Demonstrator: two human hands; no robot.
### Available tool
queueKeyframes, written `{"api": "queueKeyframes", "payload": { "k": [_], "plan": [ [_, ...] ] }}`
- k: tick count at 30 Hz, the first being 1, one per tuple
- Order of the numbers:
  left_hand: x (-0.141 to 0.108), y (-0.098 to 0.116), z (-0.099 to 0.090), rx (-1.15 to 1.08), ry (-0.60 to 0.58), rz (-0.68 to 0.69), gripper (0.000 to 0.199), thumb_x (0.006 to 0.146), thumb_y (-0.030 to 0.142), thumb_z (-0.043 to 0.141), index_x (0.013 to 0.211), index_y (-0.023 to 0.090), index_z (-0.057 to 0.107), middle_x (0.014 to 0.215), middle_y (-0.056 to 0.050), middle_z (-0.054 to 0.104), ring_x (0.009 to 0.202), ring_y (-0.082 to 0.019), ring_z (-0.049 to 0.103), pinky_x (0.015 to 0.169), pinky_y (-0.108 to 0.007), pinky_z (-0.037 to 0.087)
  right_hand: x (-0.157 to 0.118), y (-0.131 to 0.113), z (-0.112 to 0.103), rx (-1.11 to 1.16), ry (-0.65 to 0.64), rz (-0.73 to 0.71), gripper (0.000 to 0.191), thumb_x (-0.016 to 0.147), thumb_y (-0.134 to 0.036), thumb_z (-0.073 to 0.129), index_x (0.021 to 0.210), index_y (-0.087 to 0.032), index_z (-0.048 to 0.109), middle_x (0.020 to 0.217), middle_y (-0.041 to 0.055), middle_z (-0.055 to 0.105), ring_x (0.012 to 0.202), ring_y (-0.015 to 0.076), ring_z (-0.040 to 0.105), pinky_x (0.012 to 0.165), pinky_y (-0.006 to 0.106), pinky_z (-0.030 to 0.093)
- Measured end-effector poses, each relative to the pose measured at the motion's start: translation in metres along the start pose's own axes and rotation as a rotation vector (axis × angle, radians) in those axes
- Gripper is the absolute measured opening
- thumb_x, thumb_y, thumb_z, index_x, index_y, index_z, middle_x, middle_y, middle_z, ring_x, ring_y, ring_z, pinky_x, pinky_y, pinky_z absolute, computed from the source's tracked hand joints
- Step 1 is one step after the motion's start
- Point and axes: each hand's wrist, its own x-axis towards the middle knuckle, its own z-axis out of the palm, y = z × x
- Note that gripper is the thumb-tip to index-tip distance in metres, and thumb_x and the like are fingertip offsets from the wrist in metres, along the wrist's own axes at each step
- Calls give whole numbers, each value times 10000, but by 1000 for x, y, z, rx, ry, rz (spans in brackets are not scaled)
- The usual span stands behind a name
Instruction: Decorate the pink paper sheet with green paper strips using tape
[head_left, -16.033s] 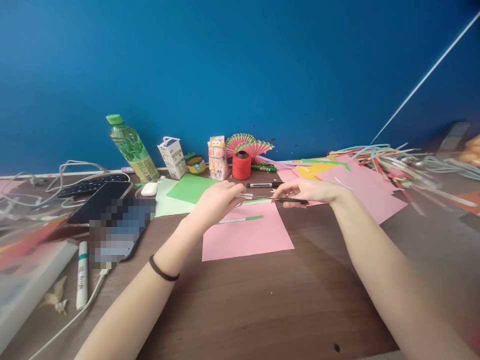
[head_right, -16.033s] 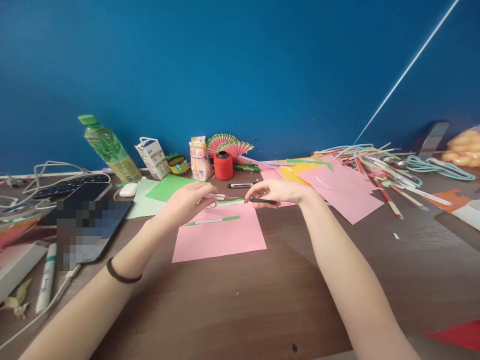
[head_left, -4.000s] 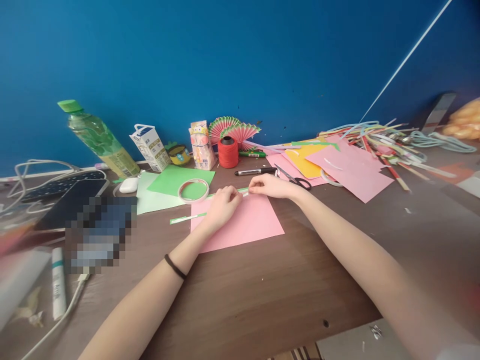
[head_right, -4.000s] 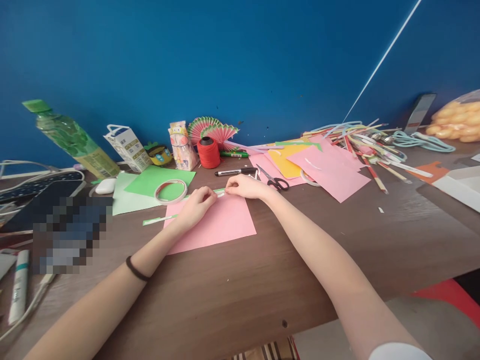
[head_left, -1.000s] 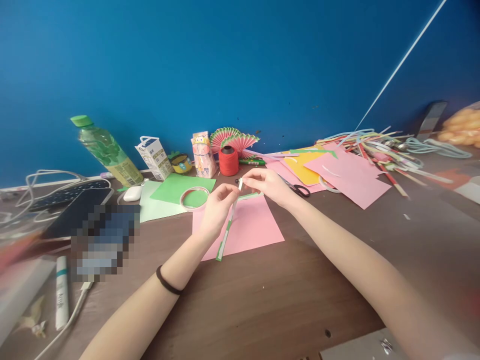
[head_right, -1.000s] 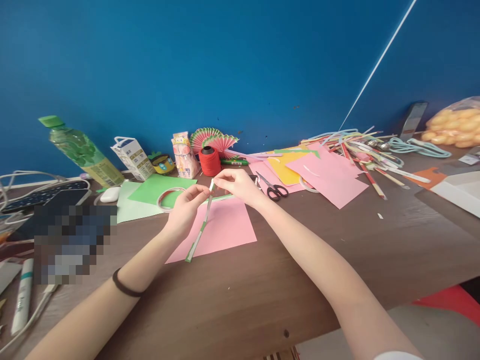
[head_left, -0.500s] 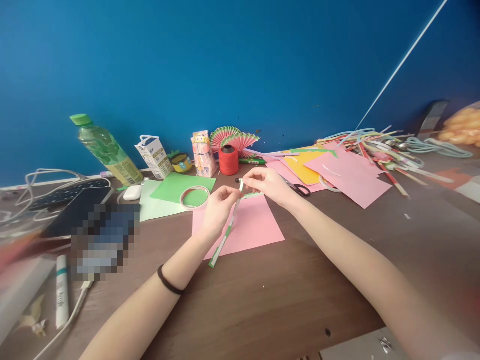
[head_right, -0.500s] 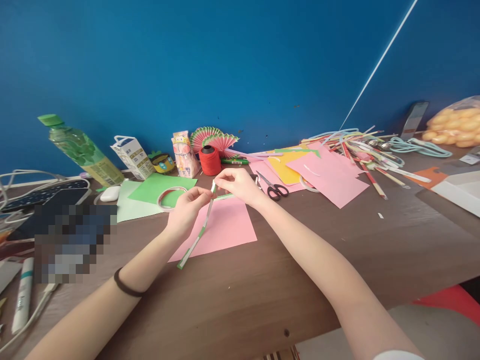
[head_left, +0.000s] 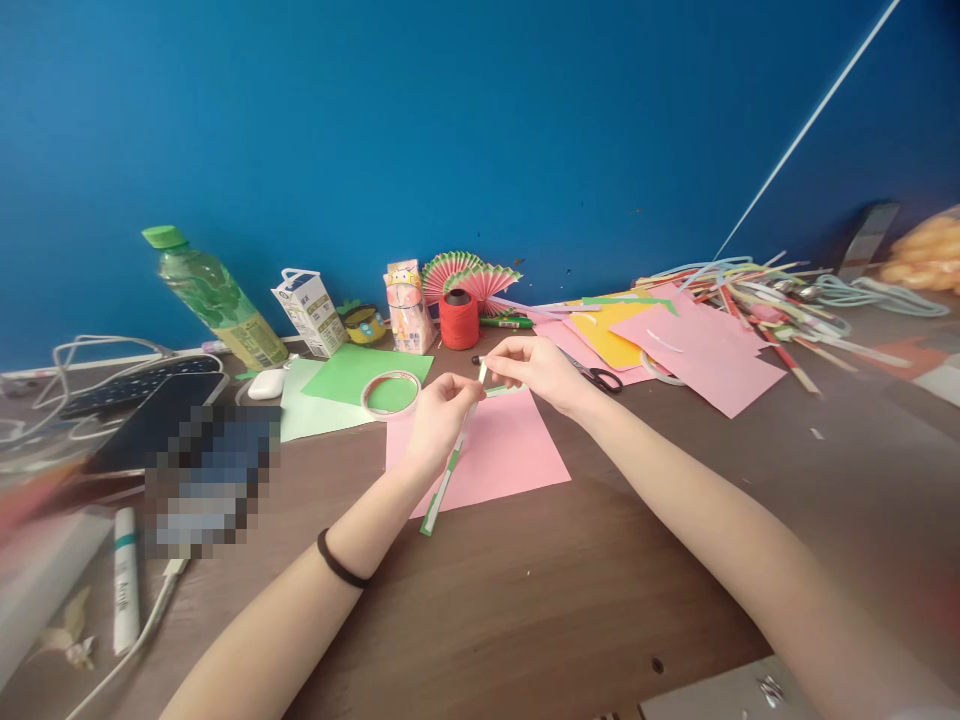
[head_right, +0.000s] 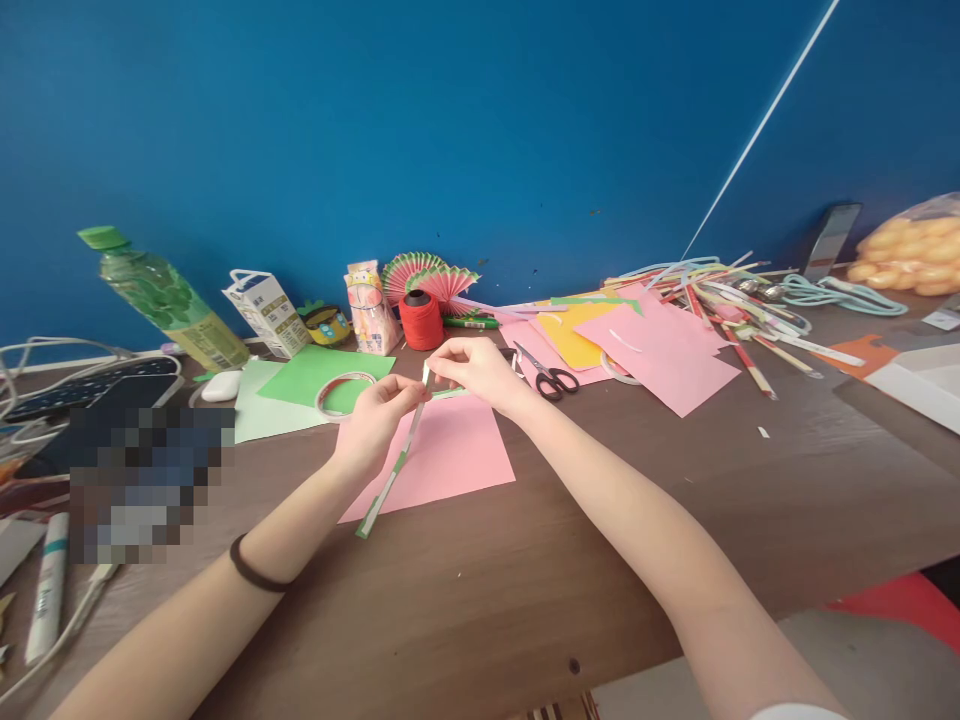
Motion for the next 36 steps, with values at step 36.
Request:
{"api": "queueKeyframes", "payload": {
  "k": [36],
  "plan": [
    [3,-10,2,89,60,-9,103,673,243,501,634,187,424,603,42,463,600,-107,449,569,-229,365,-4,-6,5,21,-47,-13,121,716,-258,592,701,-139,611,616,-6,593,516,74,482,498,223,384]
  ]
}}
